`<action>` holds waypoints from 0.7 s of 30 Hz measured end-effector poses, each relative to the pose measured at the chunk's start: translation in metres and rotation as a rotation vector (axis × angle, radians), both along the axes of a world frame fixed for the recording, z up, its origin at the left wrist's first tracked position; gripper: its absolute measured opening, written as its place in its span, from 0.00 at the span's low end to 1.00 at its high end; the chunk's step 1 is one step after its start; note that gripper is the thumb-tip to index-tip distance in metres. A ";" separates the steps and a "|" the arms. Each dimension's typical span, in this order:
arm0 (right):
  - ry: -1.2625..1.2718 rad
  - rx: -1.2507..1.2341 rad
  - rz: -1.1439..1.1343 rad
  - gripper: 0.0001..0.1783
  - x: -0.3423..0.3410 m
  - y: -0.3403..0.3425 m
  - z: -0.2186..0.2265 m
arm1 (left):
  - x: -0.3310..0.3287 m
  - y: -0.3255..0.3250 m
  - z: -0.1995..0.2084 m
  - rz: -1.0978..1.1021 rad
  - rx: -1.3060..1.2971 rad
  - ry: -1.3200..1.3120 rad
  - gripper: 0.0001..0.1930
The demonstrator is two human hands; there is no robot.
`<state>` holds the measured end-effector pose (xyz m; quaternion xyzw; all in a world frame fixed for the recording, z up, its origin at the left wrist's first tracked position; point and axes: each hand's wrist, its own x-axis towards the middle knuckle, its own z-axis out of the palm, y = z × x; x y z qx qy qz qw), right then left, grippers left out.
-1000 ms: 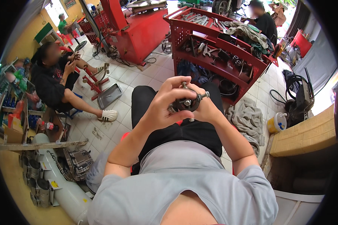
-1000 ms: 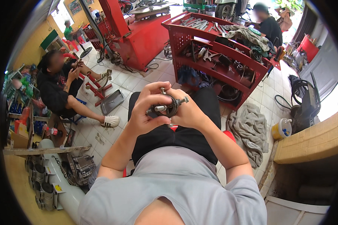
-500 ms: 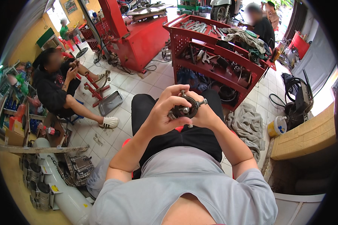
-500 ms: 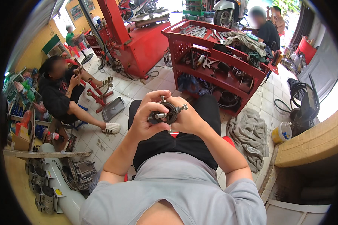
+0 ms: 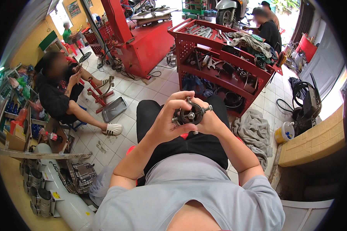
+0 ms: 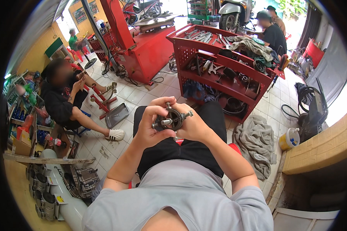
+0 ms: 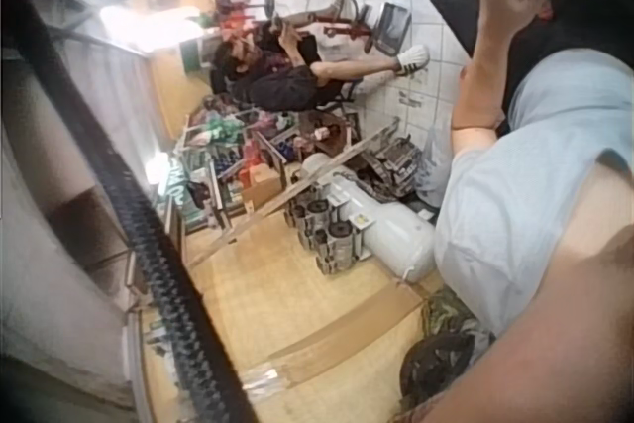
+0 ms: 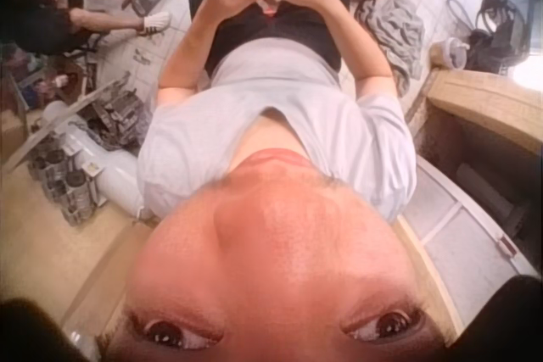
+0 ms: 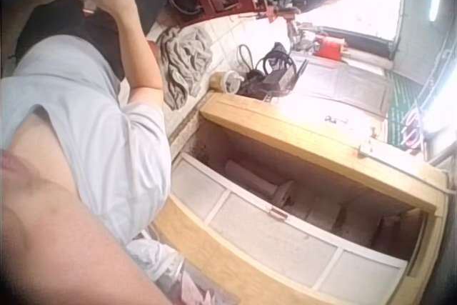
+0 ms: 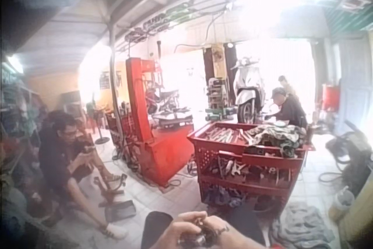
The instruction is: The person sits on a low stool in a workshop and assembles a mechanical component, likely a carburetor, held in their lap. They manipulate small metal parts, including a central shaft and a ring, using their hands to fit and adjust them together.
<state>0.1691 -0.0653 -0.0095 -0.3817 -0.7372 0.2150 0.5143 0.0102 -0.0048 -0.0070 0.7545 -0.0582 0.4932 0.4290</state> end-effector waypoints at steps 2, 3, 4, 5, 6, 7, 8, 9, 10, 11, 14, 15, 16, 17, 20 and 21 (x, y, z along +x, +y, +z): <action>-0.014 -0.002 -0.024 0.30 0.001 -0.001 -0.002 | -0.003 0.000 0.004 0.042 0.096 0.076 0.28; -0.014 -0.010 -0.031 0.30 0.003 -0.001 -0.003 | -0.007 0.004 0.009 0.074 0.202 0.132 0.30; -0.014 -0.018 -0.038 0.30 0.003 0.000 -0.004 | -0.008 0.007 0.011 0.106 0.308 0.188 0.31; -0.005 -0.023 -0.040 0.30 0.004 0.000 -0.005 | -0.008 0.008 0.010 0.090 0.276 0.171 0.31; 0.005 -0.030 -0.037 0.30 0.003 0.000 -0.007 | -0.008 0.008 0.006 0.078 0.243 0.154 0.31; 0.015 -0.038 -0.035 0.30 0.002 0.000 -0.008 | -0.007 0.008 0.003 0.065 0.209 0.138 0.31; 0.011 -0.051 -0.028 0.30 0.002 0.000 -0.007 | -0.005 0.007 0.001 0.041 0.148 0.088 0.30; 0.007 -0.066 -0.024 0.30 0.002 0.000 -0.004 | -0.001 0.005 -0.002 0.015 0.085 0.038 0.29; 0.003 -0.080 -0.019 0.30 0.002 -0.001 -0.003 | 0.001 0.004 -0.004 -0.010 0.023 -0.011 0.28; -0.012 -0.059 -0.033 0.30 0.001 -0.001 -0.004 | -0.001 0.003 -0.002 0.017 0.041 0.024 0.28; -0.037 -0.016 -0.066 0.30 0.004 0.001 -0.009 | -0.004 0.002 0.007 0.064 0.122 0.108 0.27; -0.030 -0.024 -0.061 0.30 0.004 0.001 -0.011 | -0.005 0.003 0.007 0.065 0.156 0.123 0.27; -0.023 -0.032 -0.057 0.29 0.004 0.001 -0.013 | -0.006 0.003 0.008 0.066 0.191 0.138 0.27; -0.024 -0.034 -0.057 0.29 0.005 0.002 -0.012 | -0.006 0.005 0.007 0.066 0.206 0.135 0.28; -0.019 -0.054 -0.050 0.29 0.004 0.001 -0.011 | -0.004 0.008 0.000 0.037 0.163 0.068 0.30; -0.010 -0.061 -0.042 0.29 0.004 0.001 -0.008 | 0.000 0.006 -0.003 0.007 0.099 0.007 0.29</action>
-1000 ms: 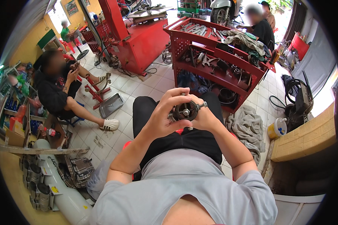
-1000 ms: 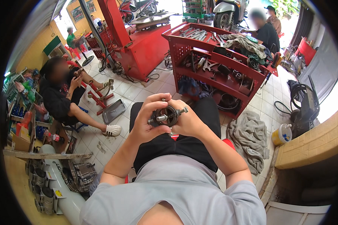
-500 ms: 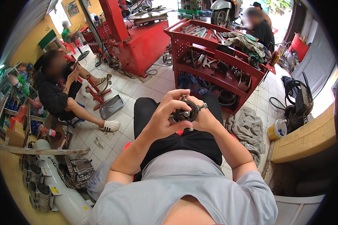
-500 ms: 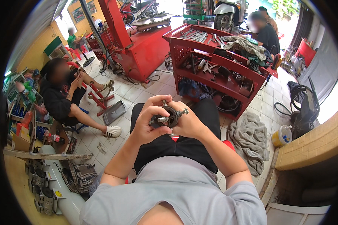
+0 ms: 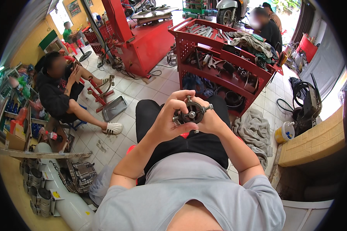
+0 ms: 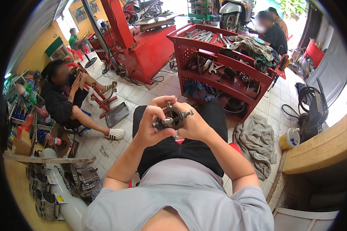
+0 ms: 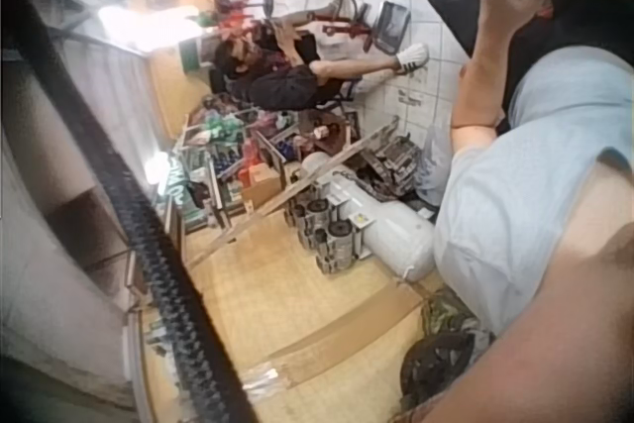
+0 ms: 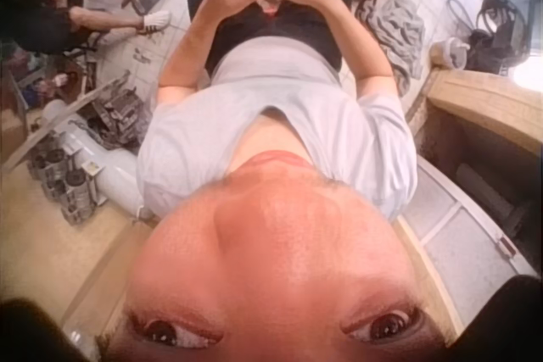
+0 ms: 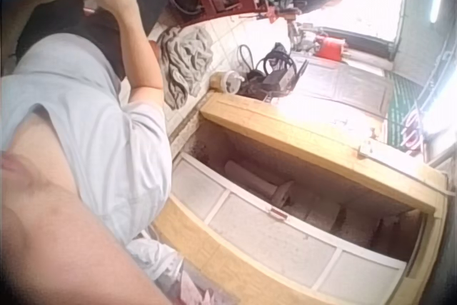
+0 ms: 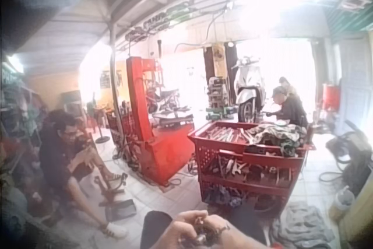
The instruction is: The person sits on a low stool in a workshop and assembles a mechanical component, likely a carburetor, held in their lap. They manipulate small metal parts, including a central shaft and a ring, using their hands to fit and adjust them together.
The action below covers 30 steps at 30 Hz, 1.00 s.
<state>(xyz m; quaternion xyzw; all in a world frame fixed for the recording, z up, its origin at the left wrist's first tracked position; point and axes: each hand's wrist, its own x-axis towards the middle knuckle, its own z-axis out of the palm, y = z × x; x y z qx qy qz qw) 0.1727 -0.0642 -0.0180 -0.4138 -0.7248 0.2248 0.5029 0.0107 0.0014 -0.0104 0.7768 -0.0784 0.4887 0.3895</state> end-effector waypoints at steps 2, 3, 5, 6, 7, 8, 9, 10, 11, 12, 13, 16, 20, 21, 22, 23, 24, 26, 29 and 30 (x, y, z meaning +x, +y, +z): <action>0.012 0.009 0.021 0.29 -0.002 0.000 0.006 | 0.001 -0.001 0.000 -0.007 -0.056 -0.029 0.28; 0.018 0.023 0.030 0.29 -0.004 -0.001 0.009 | 0.000 -0.003 0.002 0.014 -0.050 0.004 0.28; 0.023 0.043 0.034 0.29 -0.003 -0.001 0.009 | -0.004 -0.003 0.010 0.059 0.028 0.074 0.27; 0.023 0.045 0.029 0.29 -0.002 -0.001 0.007 | -0.006 -0.003 0.014 0.085 0.095 0.111 0.27; 0.023 0.046 0.025 0.29 -0.002 0.000 0.005 | -0.007 -0.002 0.015 0.110 0.163 0.148 0.27; 0.019 0.042 0.021 0.29 -0.001 -0.001 0.009 | -0.006 0.000 0.012 0.078 0.116 0.109 0.27; 0.019 0.033 0.019 0.29 -0.002 -0.002 0.010 | -0.004 0.001 0.006 0.048 0.066 0.072 0.27; 0.020 0.024 0.017 0.29 -0.002 -0.002 0.010 | -0.002 0.001 0.002 0.020 0.016 0.036 0.27; 0.021 0.015 0.015 0.30 -0.003 -0.002 0.010 | -0.001 0.002 0.001 0.012 0.003 0.015 0.27; 0.040 0.006 0.035 0.30 -0.003 -0.001 0.008 | 0.000 0.001 -0.001 0.001 -0.014 -0.003 0.27; 0.059 0.010 0.038 0.29 -0.004 -0.003 0.009 | 0.001 0.000 -0.002 -0.010 -0.032 -0.020 0.28; -0.014 0.027 -0.019 0.29 0.000 -0.002 0.007 | -0.007 0.001 0.013 0.079 0.143 0.155 0.30; 0.008 -0.020 0.005 0.30 -0.002 -0.002 0.006 | 0.000 0.000 0.000 0.005 -0.011 0.010 0.31; 0.037 -0.032 0.019 0.31 -0.003 -0.003 0.007 | 0.004 -0.002 -0.004 -0.045 -0.121 -0.074 0.31; 0.066 -0.044 0.033 0.31 -0.004 -0.003 0.008 | 0.005 -0.003 -0.005 -0.047 -0.141 -0.078 0.33; 0.066 -0.053 0.033 0.30 -0.005 -0.003 0.008 | 0.003 -0.004 -0.004 -0.023 -0.102 -0.026 0.33; 0.064 -0.061 0.028 0.30 -0.004 -0.004 0.008 | 0.000 -0.002 -0.001 -0.004 -0.063 0.025 0.34; 0.019 -0.033 0.007 0.30 -0.001 -0.004 0.007 | -0.006 0.001 0.008 0.062 0.085 0.150 0.36; -0.093 0.030 -0.057 0.30 0.001 0.000 0.003 | -0.007 0.006 0.010 0.105 0.241 0.164 0.34; -0.040 -0.001 -0.031 0.29 0.000 -0.001 0.004 | -0.007 0.006 0.007 0.080 0.182 0.136 0.34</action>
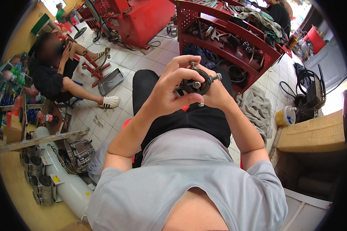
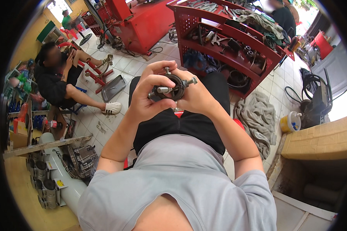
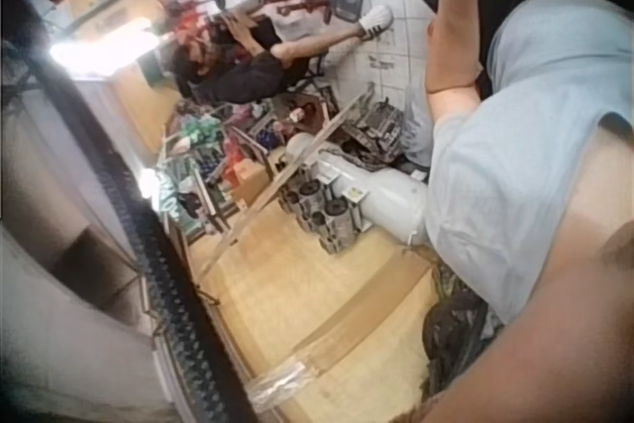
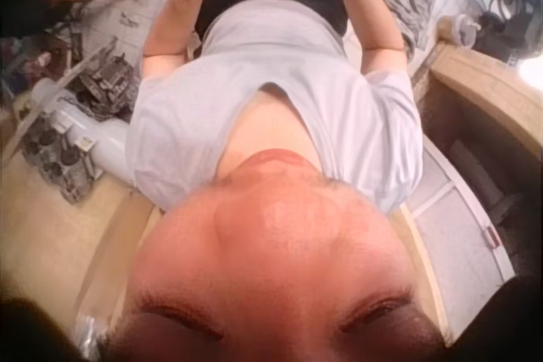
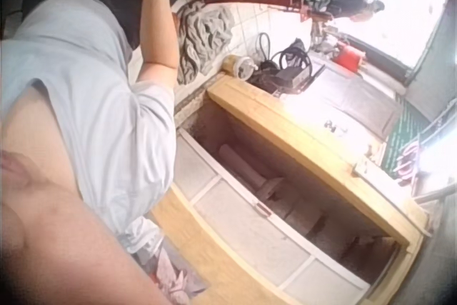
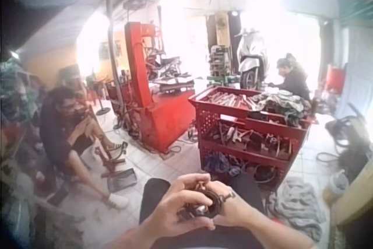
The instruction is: The person sits on a low stool in a workshop and assembles a mechanical component, likely a carburetor, held in their lap. They manipulate small metal parts, including a central shaft and a ring, using their hands to fit and adjust them together.
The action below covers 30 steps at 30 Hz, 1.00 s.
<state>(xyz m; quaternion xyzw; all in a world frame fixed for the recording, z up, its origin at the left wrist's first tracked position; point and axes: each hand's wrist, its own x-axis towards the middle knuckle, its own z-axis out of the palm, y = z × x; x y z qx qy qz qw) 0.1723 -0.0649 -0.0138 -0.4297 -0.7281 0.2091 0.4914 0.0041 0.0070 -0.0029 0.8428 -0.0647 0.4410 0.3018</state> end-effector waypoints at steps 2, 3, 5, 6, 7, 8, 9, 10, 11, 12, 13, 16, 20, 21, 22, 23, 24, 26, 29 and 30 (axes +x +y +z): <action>0.106 -0.063 0.050 0.29 -0.004 -0.003 0.003 | 0.002 -0.001 -0.009 -0.049 -0.118 -0.057 0.33; 0.122 -0.068 0.053 0.28 -0.004 -0.002 0.003 | 0.004 -0.001 -0.010 -0.073 -0.151 -0.074 0.32; 0.152 -0.078 0.061 0.28 -0.004 -0.002 0.003 | 0.006 -0.001 -0.011 -0.122 -0.217 -0.110 0.32; 0.119 -0.050 0.043 0.27 -0.003 -0.001 0.002 | 0.007 -0.002 -0.010 -0.118 -0.241 -0.113 0.32; 0.087 -0.021 0.026 0.26 -0.001 0.001 0.000 | 0.007 -0.004 -0.009 -0.113 -0.265 -0.116 0.32; 0.054 0.007 0.009 0.26 -0.001 0.002 -0.001 | 0.006 -0.005 -0.007 -0.109 -0.289 -0.120 0.32; 0.066 0.000 -0.007 0.26 -0.001 0.002 -0.001 | 0.006 -0.006 -0.003 -0.036 -0.229 -0.119 0.32; 0.078 -0.008 -0.023 0.25 -0.002 0.002 0.000 | 0.004 -0.007 0.001 0.037 -0.169 -0.119 0.32; 0.091 -0.016 -0.038 0.25 -0.003 0.002 0.001 | 0.002 -0.006 0.005 0.109 -0.108 -0.119 0.32; 0.030 -0.019 -0.082 0.25 -0.001 0.002 -0.001 | 0.000 -0.006 0.008 0.132 -0.065 -0.103 0.31; -0.030 -0.023 -0.127 0.24 0.003 0.002 -0.003 | -0.003 -0.005 0.010 0.153 -0.022 -0.088 0.31; -0.037 -0.020 -0.154 0.25 0.005 0.007 -0.005 | -0.005 -0.008 0.015 0.187 -0.055 -0.107 0.25; 0.031 -0.008 -0.139 0.23 0.006 0.005 0.000 | -0.004 -0.006 0.015 0.323 -0.173 -0.219 0.16; 0.064 -0.021 -0.147 0.22 0.004 0.003 0.002 | -0.006 -0.004 0.015 0.310 -0.222 -0.147 0.16; 0.097 -0.035 -0.156 0.22 0.003 0.002 0.004 | -0.011 0.000 0.015 0.297 -0.271 -0.075 0.16; 0.131 -0.048 -0.165 0.21 0.002 0.001 0.007 | -0.014 0.003 0.015 0.283 -0.320 -0.002 0.16; 0.136 -0.046 -0.152 0.19 0.001 -0.001 0.011 | -0.016 0.003 0.016 0.292 -0.312 0.036 0.15; 0.126 -0.070 -0.159 0.19 0.001 -0.001 0.012 | -0.015 0.001 0.014 0.318 -0.346 0.052 0.13; 0.123 -0.087 -0.176 0.19 0.001 -0.002 0.013 | -0.012 -0.005 0.014 0.309 -0.411 0.025 0.09; 0.125 -0.091 -0.181 0.19 0.000 -0.003 0.013 | -0.011 -0.006 0.013 0.300 -0.434 0.009 0.08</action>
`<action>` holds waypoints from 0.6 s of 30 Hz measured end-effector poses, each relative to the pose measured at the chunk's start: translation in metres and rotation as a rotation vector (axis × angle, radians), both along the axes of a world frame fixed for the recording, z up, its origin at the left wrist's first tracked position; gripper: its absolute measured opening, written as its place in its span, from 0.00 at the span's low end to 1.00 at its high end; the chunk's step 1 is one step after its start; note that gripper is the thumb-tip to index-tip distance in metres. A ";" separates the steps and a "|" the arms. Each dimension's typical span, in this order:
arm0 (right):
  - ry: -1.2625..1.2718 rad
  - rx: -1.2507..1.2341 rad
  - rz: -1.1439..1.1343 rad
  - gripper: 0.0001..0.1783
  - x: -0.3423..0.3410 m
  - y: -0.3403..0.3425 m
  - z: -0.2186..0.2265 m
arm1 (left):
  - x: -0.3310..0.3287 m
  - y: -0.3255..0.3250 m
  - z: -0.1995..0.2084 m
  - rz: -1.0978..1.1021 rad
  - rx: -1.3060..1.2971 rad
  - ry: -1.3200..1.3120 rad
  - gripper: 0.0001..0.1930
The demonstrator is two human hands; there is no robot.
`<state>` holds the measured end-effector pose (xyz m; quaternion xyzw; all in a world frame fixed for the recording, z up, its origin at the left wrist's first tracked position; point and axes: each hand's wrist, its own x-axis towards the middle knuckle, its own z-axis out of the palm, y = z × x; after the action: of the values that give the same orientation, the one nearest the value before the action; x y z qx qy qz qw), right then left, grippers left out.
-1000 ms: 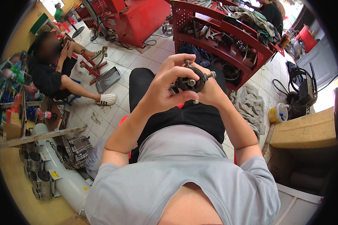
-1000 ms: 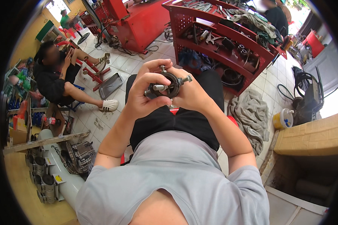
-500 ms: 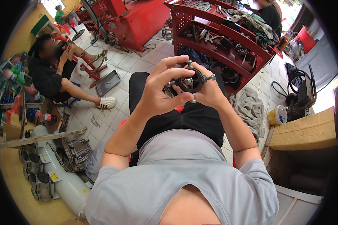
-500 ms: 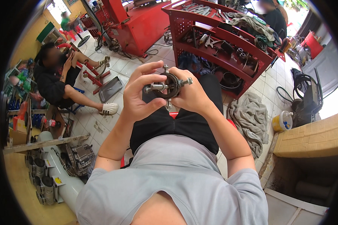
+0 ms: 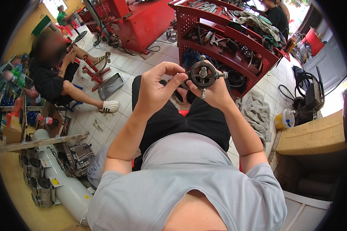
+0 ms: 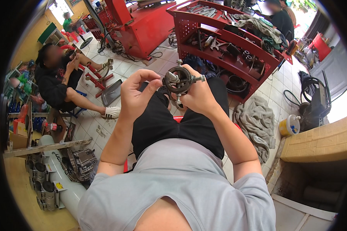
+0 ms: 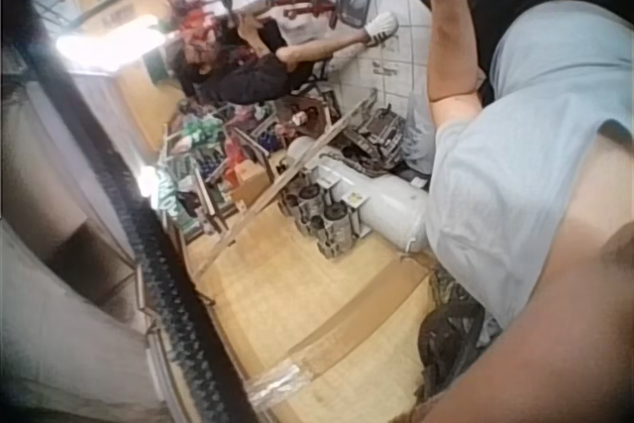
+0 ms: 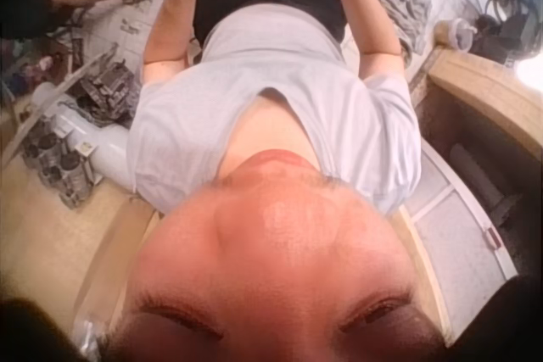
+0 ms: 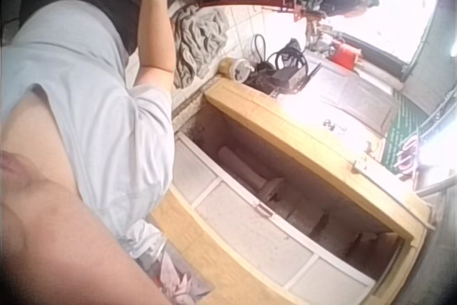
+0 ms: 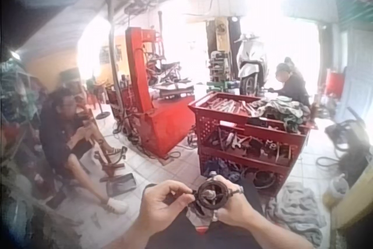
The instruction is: The person sits on a low stool in a workshop and assembles a mechanical component, likely a carburetor, held in their lap. They manipulate small metal parts, including a central shaft and a ring, using their hands to fit and adjust them together.
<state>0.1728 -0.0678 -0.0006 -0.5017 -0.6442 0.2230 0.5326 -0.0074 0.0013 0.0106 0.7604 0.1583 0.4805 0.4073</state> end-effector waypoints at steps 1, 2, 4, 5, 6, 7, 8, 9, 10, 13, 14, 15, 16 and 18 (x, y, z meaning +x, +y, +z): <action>0.021 -0.007 0.011 0.19 0.000 0.000 0.000 | 0.000 0.001 -0.001 0.001 0.019 -0.013 0.08; 0.043 -0.014 0.022 0.19 -0.001 0.000 0.001 | 0.000 0.002 -0.002 0.001 0.037 -0.025 0.08; 0.067 -0.024 0.033 0.19 -0.001 -0.001 0.002 | 0.001 0.002 -0.003 0.003 0.060 -0.047 0.09; 0.070 -0.026 0.032 0.19 -0.002 -0.002 0.002 | 0.001 0.002 -0.004 0.005 0.066 -0.056 0.09; 0.073 -0.026 0.031 0.19 -0.002 -0.002 0.003 | 0.001 0.001 -0.003 0.005 0.072 -0.065 0.09; 0.063 -0.027 0.031 0.19 -0.002 -0.002 0.002 | 0.001 0.001 -0.004 0.002 0.061 -0.073 0.09; 0.053 -0.027 0.030 0.19 -0.001 -0.002 0.000 | 0.001 0.000 -0.006 -0.002 0.050 -0.082 0.09; 0.044 -0.028 0.030 0.19 0.000 -0.001 0.000 | 0.001 0.000 -0.007 -0.007 0.040 -0.090 0.09; 0.047 -0.033 0.033 0.19 0.000 -0.001 0.000 | 0.001 0.000 -0.008 -0.007 0.040 -0.096 0.09; 0.080 -0.057 0.052 0.19 -0.001 -0.002 0.002 | 0.002 0.001 -0.010 -0.004 0.076 -0.111 0.09; 0.107 -0.070 0.064 0.19 -0.002 -0.002 0.003 | 0.002 0.003 -0.011 0.001 0.110 -0.114 0.09; 0.129 -0.079 0.073 0.19 -0.001 -0.002 0.005 | 0.004 0.006 -0.012 0.002 0.150 -0.122 0.09; 0.151 -0.054 0.093 0.19 -0.001 -0.002 0.005 | 0.005 0.009 -0.014 -0.001 0.197 -0.130 0.10; 0.185 0.001 0.128 0.19 -0.002 0.000 -0.001 | 0.005 0.012 -0.018 -0.014 0.296 -0.156 0.10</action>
<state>0.1710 -0.0677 -0.0018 -0.4363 -0.6232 0.3016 0.5747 -0.0021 0.0131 -0.0072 0.7736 0.0485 0.5533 0.3050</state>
